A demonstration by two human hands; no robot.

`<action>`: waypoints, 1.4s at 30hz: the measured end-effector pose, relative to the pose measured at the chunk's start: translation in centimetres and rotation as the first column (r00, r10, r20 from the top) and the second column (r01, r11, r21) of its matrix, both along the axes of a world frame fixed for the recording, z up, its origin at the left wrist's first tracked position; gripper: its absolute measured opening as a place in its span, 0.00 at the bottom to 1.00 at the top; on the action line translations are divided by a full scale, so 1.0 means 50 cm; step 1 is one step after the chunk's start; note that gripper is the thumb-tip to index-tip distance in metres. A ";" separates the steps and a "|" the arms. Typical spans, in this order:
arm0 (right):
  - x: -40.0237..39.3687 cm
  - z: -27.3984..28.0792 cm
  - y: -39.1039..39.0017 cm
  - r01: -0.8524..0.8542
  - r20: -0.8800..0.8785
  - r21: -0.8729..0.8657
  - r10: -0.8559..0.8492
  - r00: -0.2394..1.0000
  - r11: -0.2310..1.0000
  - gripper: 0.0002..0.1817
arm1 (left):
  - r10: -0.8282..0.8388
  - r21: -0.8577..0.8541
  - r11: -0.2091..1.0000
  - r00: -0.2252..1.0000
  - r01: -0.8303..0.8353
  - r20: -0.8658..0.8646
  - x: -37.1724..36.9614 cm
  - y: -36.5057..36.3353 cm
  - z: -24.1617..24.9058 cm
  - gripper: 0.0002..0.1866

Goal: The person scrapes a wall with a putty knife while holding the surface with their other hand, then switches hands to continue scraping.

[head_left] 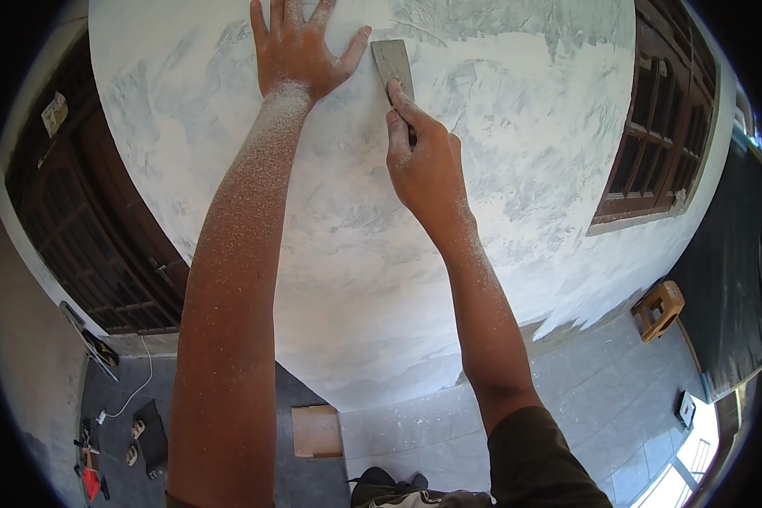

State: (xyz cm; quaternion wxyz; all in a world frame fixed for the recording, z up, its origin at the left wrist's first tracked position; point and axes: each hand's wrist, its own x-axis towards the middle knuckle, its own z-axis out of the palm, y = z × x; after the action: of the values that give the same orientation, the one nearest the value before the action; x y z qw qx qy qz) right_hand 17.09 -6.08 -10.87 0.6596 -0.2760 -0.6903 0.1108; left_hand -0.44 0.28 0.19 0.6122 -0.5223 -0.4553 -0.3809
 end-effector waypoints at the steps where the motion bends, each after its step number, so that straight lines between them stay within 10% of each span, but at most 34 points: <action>1: 0.001 0.009 -0.002 0.000 0.000 0.001 0.000 1.000 1.000 0.21 | 0.000 -0.001 1.000 1.000 0.000 -0.007 -0.002 0.001 0.000 0.46; 42: 0.002 0.019 0.000 0.014 0.021 -0.051 -0.013 1.000 0.999 0.20 | 0.038 -0.016 0.999 0.999 -0.038 0.005 0.002 0.001 -0.004 0.45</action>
State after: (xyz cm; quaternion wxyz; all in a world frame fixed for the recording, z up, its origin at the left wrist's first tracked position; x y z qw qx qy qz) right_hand 17.21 -6.10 -9.93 0.6461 -0.2986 -0.6920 0.1209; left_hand -0.32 0.35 0.00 0.6140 -0.5174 -0.4696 -0.3671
